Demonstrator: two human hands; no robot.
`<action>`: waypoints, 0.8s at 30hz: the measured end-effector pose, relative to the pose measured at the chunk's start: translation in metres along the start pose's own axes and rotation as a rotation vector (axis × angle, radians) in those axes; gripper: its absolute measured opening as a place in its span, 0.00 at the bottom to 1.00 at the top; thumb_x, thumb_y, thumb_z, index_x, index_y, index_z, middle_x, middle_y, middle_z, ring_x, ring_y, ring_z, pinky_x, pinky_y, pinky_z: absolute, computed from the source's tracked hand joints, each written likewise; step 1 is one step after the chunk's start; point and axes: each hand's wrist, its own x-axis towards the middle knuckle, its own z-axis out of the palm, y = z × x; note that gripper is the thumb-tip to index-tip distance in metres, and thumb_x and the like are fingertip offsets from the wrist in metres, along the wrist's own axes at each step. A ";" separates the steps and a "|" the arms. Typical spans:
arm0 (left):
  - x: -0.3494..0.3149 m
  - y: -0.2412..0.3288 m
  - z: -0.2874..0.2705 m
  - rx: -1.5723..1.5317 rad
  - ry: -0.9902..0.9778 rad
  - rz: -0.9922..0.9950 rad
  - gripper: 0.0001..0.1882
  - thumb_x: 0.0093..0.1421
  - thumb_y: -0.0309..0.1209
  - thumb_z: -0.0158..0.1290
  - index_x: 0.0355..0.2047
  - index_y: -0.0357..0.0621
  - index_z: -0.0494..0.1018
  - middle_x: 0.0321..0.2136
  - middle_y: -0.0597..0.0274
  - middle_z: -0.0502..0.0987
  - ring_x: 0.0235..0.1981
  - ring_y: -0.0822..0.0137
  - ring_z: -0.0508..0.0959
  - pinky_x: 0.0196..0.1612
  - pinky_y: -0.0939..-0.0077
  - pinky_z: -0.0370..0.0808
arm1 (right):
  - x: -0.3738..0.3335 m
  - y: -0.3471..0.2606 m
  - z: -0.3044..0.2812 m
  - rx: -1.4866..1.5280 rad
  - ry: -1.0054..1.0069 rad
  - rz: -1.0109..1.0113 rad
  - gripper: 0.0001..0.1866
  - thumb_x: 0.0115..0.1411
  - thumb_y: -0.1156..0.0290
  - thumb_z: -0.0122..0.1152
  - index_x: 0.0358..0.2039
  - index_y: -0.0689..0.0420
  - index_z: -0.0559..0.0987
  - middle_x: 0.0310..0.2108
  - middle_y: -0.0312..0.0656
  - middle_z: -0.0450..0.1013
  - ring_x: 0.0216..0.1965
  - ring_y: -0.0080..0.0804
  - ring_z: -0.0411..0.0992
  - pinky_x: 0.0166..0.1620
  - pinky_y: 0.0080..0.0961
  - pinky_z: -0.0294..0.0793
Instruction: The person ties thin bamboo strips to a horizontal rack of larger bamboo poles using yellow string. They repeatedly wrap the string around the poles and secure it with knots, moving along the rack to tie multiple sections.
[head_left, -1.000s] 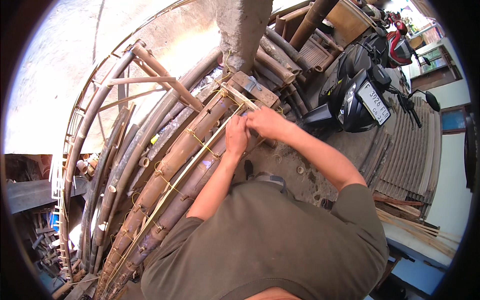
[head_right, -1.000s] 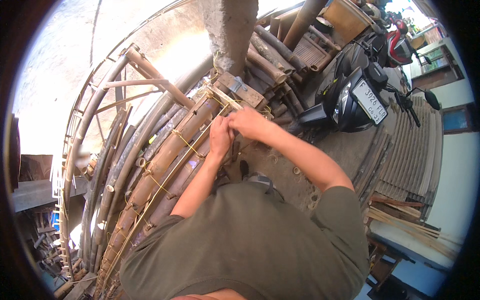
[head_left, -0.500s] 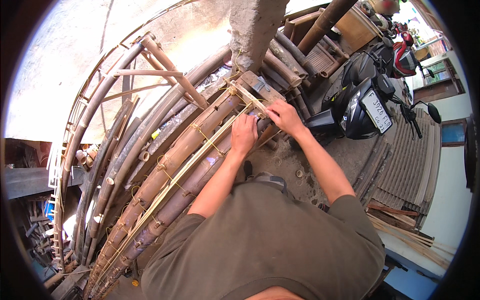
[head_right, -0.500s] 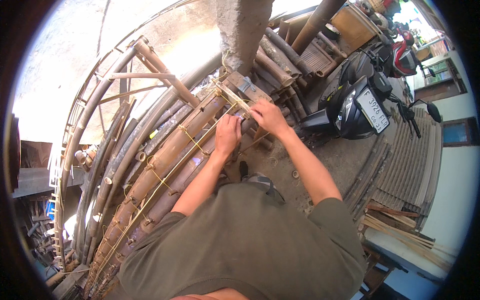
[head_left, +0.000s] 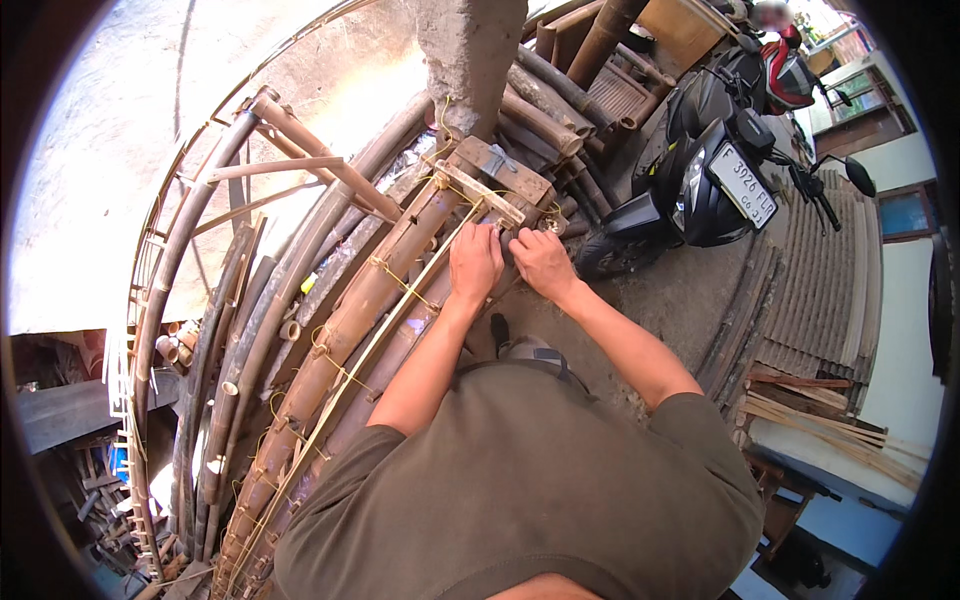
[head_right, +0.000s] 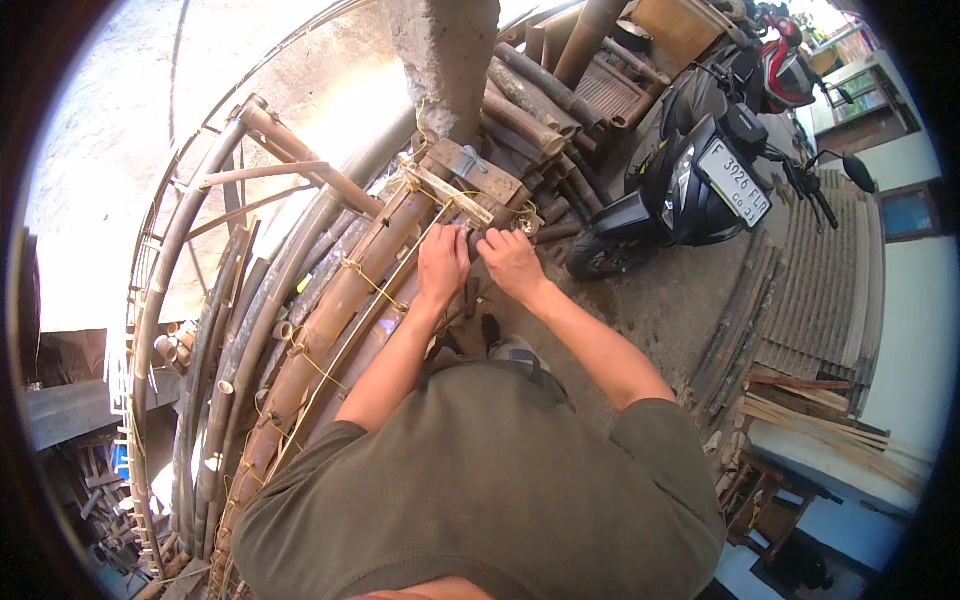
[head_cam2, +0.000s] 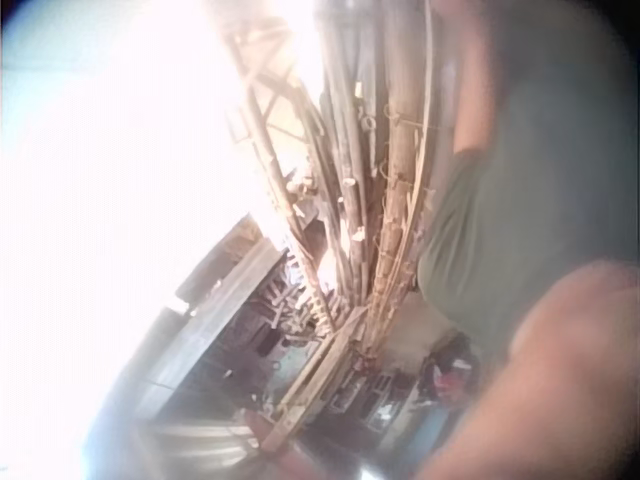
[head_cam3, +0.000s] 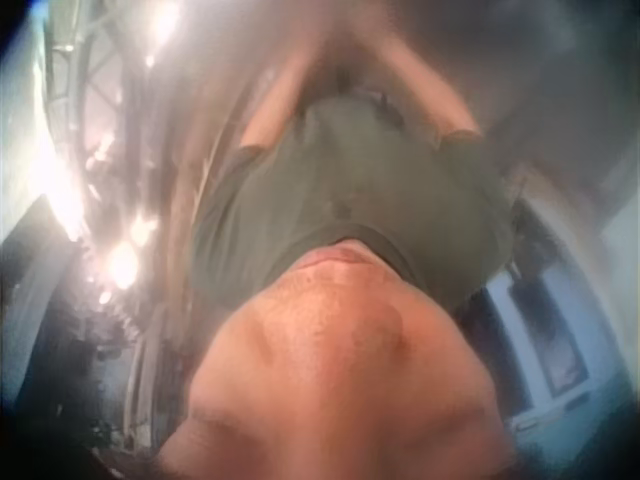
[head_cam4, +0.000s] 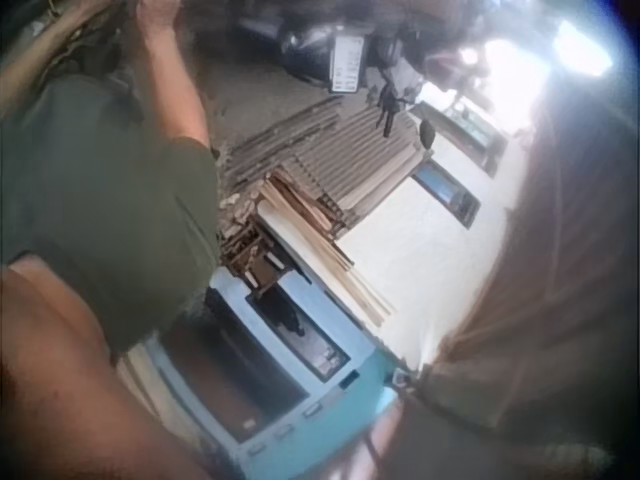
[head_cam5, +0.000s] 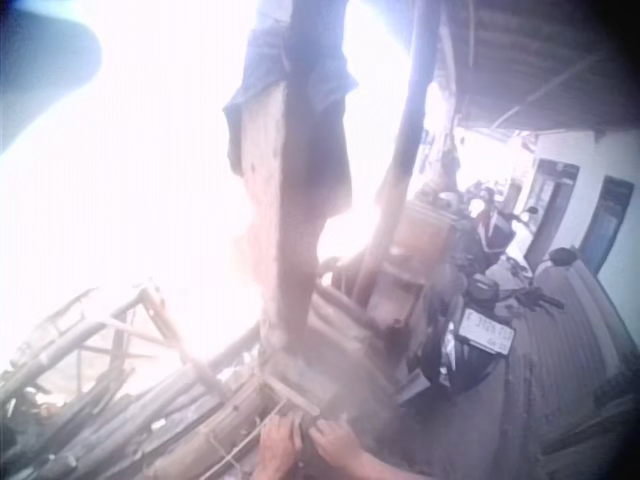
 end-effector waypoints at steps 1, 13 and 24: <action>0.000 0.001 -0.001 -0.072 0.017 -0.046 0.06 0.63 0.28 0.53 0.33 0.38 0.76 0.28 0.48 0.75 0.30 0.45 0.75 0.36 0.56 0.73 | 0.001 -0.002 -0.004 0.004 -0.073 -0.044 0.06 0.50 0.72 0.57 0.31 0.52 0.75 0.31 0.37 0.68 0.34 0.34 0.69 0.38 0.32 0.65; 0.010 0.008 0.007 -1.153 -0.209 -1.164 0.08 0.66 0.30 0.48 0.30 0.48 0.73 0.15 0.74 0.66 0.12 0.79 0.61 0.16 0.82 0.58 | 0.097 0.040 -0.052 -0.043 -0.481 -0.732 0.11 0.55 0.67 0.56 0.38 0.47 0.83 0.40 0.31 0.70 0.46 0.31 0.68 0.47 0.32 0.68; -0.002 0.050 0.034 -1.555 0.484 -1.249 0.05 0.66 0.26 0.45 0.38 0.51 0.70 0.17 0.77 0.63 0.14 0.81 0.59 0.19 0.83 0.57 | 0.200 0.050 -0.017 0.543 -1.226 -0.960 0.08 0.57 0.68 0.60 0.32 0.60 0.79 0.35 0.50 0.72 0.42 0.50 0.72 0.46 0.41 0.71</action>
